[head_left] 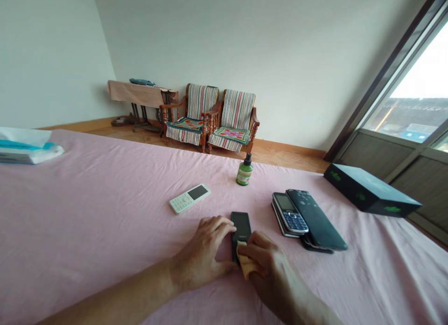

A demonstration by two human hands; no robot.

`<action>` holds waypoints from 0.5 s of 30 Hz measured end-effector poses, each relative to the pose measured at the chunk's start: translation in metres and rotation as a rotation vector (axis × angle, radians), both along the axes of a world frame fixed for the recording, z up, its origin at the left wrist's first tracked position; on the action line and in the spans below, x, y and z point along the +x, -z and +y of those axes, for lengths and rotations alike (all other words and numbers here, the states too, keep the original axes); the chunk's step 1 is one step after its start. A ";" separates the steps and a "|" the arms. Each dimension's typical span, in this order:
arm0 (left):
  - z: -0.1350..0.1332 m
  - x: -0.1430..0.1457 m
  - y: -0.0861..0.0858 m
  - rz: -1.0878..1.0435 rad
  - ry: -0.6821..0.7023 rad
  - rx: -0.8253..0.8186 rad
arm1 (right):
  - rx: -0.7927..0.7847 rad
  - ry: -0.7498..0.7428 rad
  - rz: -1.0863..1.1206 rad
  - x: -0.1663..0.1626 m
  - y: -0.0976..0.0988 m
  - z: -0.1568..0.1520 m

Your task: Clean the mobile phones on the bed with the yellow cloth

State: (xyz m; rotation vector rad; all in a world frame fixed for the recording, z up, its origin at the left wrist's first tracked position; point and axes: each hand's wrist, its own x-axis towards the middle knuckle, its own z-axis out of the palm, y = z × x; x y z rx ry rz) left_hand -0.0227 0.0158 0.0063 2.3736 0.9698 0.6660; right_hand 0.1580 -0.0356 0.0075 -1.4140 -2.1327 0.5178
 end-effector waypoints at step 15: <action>0.002 -0.003 0.002 0.024 -0.038 -0.051 | -0.013 -0.031 -0.105 0.037 0.012 -0.004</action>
